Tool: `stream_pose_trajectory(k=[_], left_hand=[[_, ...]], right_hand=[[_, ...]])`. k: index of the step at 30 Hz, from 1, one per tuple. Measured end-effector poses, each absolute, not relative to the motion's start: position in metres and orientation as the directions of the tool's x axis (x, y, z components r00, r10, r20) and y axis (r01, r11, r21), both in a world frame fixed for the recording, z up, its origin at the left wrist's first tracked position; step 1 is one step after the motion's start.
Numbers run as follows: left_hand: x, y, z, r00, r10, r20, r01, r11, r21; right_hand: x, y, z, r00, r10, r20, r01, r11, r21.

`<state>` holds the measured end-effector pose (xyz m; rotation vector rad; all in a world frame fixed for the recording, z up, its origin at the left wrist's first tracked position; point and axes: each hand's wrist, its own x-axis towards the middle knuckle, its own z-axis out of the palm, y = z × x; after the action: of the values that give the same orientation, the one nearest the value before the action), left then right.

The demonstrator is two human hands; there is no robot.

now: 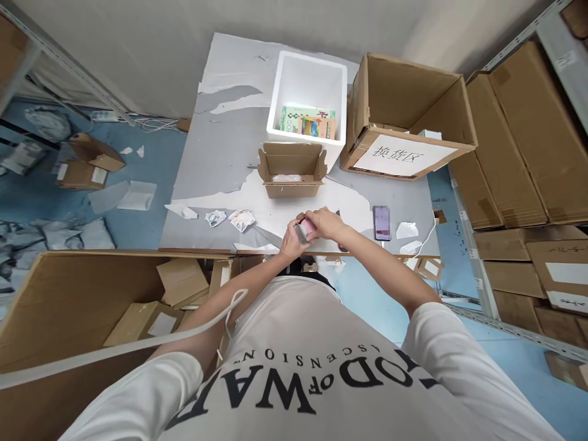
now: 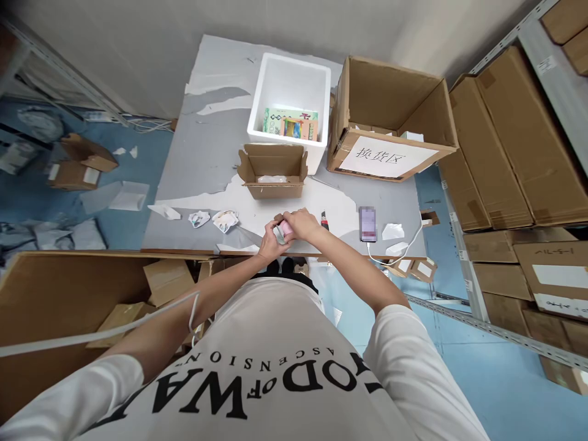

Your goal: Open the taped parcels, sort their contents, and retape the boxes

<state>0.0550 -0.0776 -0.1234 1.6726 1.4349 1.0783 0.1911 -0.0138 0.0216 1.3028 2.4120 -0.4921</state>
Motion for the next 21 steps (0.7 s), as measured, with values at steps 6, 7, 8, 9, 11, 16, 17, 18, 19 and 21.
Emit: stream_pose_trajectory(k=[6, 7, 8, 9, 11, 16, 17, 18, 19, 21], left_hand=[[0.054, -0.076, -0.118, 0.104, 0.981, 0.162, 0.394, -0.19, 0.899], [0.054, -0.076, -0.117, 0.114, 0.98, 0.164, 0.393, -0.197, 0.898], [0.054, -0.076, -0.116, 0.12, 0.979, 0.167, 0.395, -0.201, 0.897], [0.054, -0.076, -0.116, 0.124, 0.978, 0.168, 0.398, -0.204, 0.894], [0.054, -0.075, -0.115, 0.122, 0.978, 0.169, 0.406, -0.205, 0.891], [0.052, -0.073, -0.115, 0.103, 0.979, 0.175, 0.426, -0.202, 0.882], [0.05, -0.071, -0.115, 0.097, 0.98, 0.174, 0.436, -0.199, 0.878], [0.049, -0.069, -0.115, 0.09, 0.981, 0.172, 0.447, -0.194, 0.873], [0.047, -0.066, -0.114, 0.084, 0.982, 0.169, 0.456, -0.189, 0.87], [0.042, -0.06, -0.113, 0.078, 0.984, 0.161, 0.469, -0.178, 0.865]], right_hand=[[0.185, -0.019, 0.019, -0.498, 0.75, -0.435, 0.842, 0.537, -0.038], [0.183, -0.019, 0.019, -0.485, 0.755, -0.441, 0.846, 0.533, -0.017], [0.18, -0.019, 0.018, -0.467, 0.762, -0.449, 0.851, 0.526, 0.008], [0.177, -0.019, 0.017, -0.451, 0.768, -0.455, 0.853, 0.521, 0.034], [0.172, -0.019, 0.016, -0.446, 0.767, -0.461, 0.844, 0.532, 0.068], [0.172, -0.02, 0.021, -0.508, 0.744, -0.434, 0.819, 0.573, 0.025], [0.174, -0.02, 0.026, -0.514, 0.752, -0.412, 0.822, 0.57, 0.014], [0.176, -0.02, 0.031, -0.521, 0.762, -0.385, 0.824, 0.566, 0.004], [0.178, -0.02, 0.038, -0.528, 0.772, -0.353, 0.826, 0.563, -0.005], [0.182, -0.017, 0.054, -0.549, 0.788, -0.28, 0.824, 0.566, -0.022]])
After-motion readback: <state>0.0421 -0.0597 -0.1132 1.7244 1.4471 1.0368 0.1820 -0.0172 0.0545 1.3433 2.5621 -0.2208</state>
